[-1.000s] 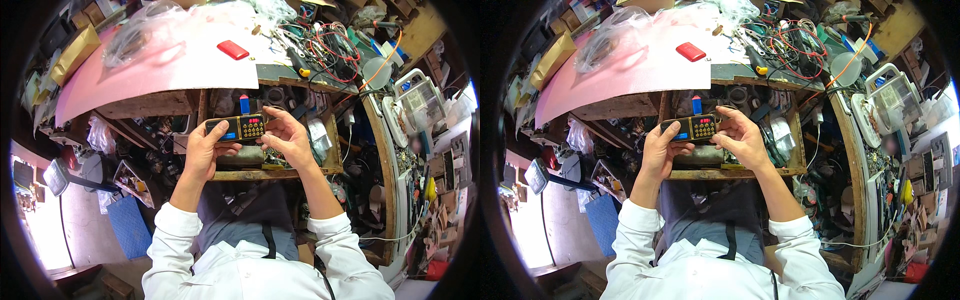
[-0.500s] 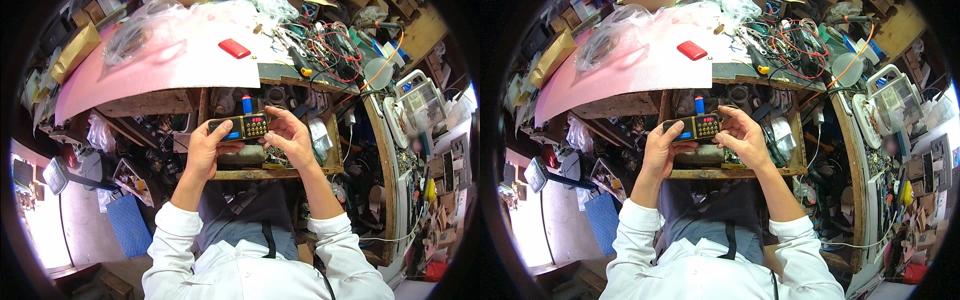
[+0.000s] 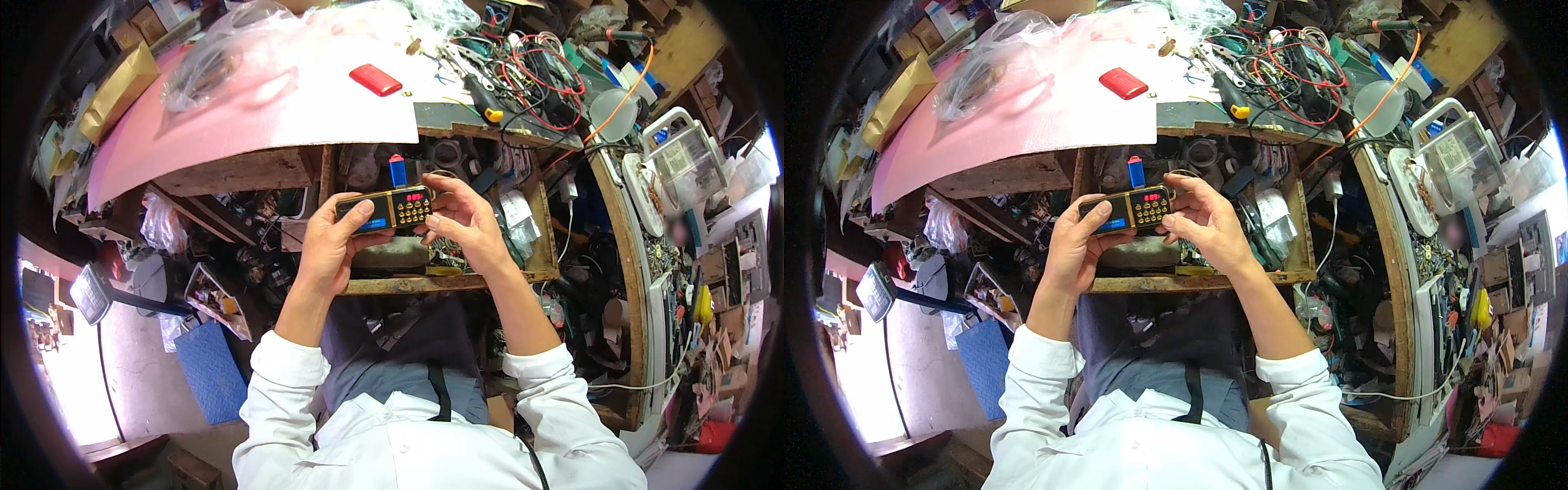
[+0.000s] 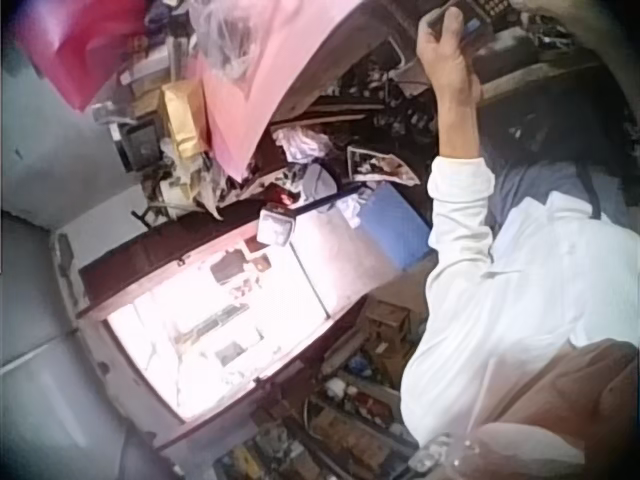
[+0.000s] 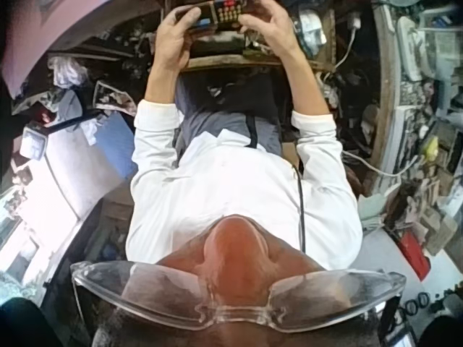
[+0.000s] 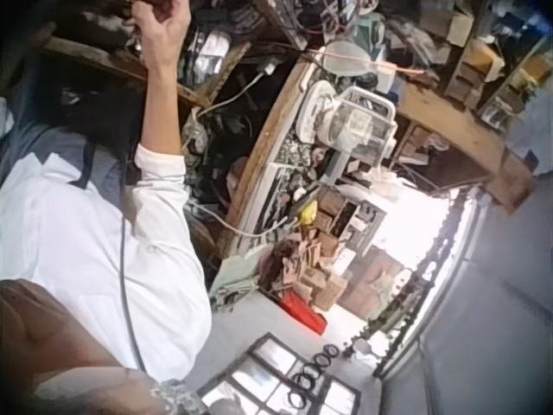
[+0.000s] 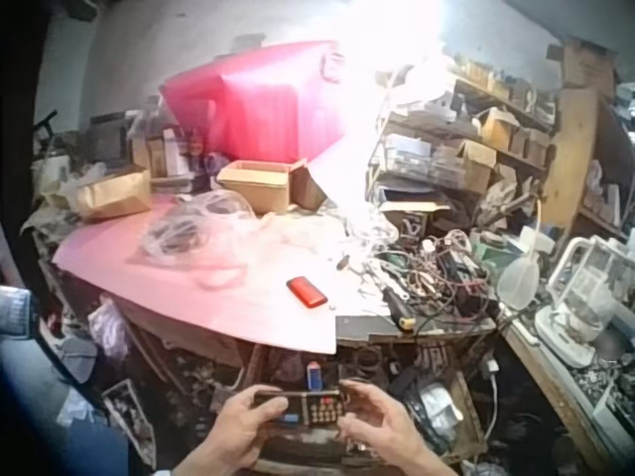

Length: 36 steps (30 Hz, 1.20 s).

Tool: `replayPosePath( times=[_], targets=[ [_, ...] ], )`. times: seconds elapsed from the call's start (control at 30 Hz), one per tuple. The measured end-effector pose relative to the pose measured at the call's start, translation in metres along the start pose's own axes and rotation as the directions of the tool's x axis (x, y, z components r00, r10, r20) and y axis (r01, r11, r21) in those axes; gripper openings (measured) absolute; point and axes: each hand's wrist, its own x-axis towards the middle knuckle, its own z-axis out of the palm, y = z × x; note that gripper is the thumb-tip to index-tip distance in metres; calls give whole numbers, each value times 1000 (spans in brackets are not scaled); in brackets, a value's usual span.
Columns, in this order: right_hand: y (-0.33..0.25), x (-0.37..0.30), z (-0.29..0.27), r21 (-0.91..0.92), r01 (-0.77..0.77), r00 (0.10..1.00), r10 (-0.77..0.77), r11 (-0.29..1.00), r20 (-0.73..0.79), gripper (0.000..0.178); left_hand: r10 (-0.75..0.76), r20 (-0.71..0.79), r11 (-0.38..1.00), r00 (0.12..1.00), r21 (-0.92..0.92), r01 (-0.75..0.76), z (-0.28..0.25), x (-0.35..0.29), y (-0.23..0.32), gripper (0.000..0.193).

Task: The person handles a black handheld device, then opens a red remote control to insert batteries. They test the remote by pressing buttons and place it on the table.

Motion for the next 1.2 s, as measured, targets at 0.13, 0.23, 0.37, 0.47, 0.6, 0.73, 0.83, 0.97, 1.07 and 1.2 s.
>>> replayPosePath(
  times=[0.13,0.23,0.37,0.47,0.6,0.73,0.83,0.97,1.07,1.2],
  targets=[
    [-4,1,3,19,-48,999,48,999,7,64,9,6,1000,1000,4,-9,2,1,-1,32],
    [-3,2,0,31,-90,996,90,995,7,65,3,13,1000,1000,10,-4,3,1,-3,33],
    [1,2,-2,74,-129,991,130,989,-8,54,-7,34,1000,999,21,6,5,1,-1,34],
    [4,4,-4,37,-142,990,142,989,22,41,-12,41,999,999,32,11,5,1,-1,34],
    [4,4,-3,1,-137,990,137,991,25,30,-28,45,999,999,41,26,4,1,-1,34],
    [3,4,-3,11,-141,990,140,990,20,30,-31,44,999,999,43,29,4,0,-1,33],
    [4,4,-3,9,-135,991,135,991,17,30,-27,45,999,999,44,25,4,1,-1,33],
    [3,3,-2,-4,-125,992,125,992,12,28,-21,41,999,999,37,20,4,1,-3,33],
    [2,5,1,-31,-112,993,113,993,20,27,-42,47,998,998,51,40,2,-2,3,34],
    [0,2,-1,-4,-101,995,101,995,-1,32,-46,52,998,998,39,44,7,2,-1,34]
  ],
)
